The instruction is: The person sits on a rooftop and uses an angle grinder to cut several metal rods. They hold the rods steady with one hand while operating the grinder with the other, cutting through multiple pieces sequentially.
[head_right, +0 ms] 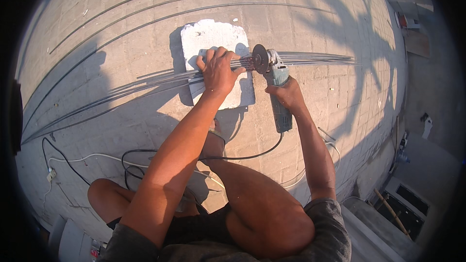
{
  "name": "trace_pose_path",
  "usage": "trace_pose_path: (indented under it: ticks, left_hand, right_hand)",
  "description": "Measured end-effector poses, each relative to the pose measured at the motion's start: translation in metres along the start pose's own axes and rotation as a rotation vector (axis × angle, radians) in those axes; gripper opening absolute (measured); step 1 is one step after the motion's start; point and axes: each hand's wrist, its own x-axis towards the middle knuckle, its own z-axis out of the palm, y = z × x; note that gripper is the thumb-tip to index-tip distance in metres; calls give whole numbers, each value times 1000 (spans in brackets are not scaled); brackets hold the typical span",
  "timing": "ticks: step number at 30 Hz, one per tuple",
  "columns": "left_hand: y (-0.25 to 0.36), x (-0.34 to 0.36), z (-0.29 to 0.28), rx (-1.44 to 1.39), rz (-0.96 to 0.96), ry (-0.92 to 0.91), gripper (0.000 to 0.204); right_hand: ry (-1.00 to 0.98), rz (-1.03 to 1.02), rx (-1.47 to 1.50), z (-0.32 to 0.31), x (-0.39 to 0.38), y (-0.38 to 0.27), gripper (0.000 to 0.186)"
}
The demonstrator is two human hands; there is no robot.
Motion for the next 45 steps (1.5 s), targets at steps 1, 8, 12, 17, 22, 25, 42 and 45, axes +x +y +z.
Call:
trace_pose_path:
  ticks: [1,8,12,17,22,25,42,45]
  left_hand:
    - [0,0,0,-1,1,3,38]
    - [0,0,-1,-8,0,-9,37]
    - [0,0,-1,0,-1,-3,36]
    - [0,0,-1,-26,5,7,36]
    - [-2,0,-1,-44,8,0,36]
    - [-1,0,0,-47,13,2,37]
    - [-2,1,2,-12,3,-6,37]
    - [-1,1,1,-19,-3,-21,36]
  right_hand:
    - [-4,21,-15,-1,0,-3,45]
    - [21,29,-36,0,2,-7,47]
    - [8,21,-34,-1,9,-3,48]
    - [-1,21,18,-1,9,-4,48]
    - [-4,40,10,1,4,-4,46]
    - [-5,60,-2,-1,0,-3,45]
    - [-25,19,5,-2,-12,8,46]
    - [-33,19,13,-2,-14,10,45]
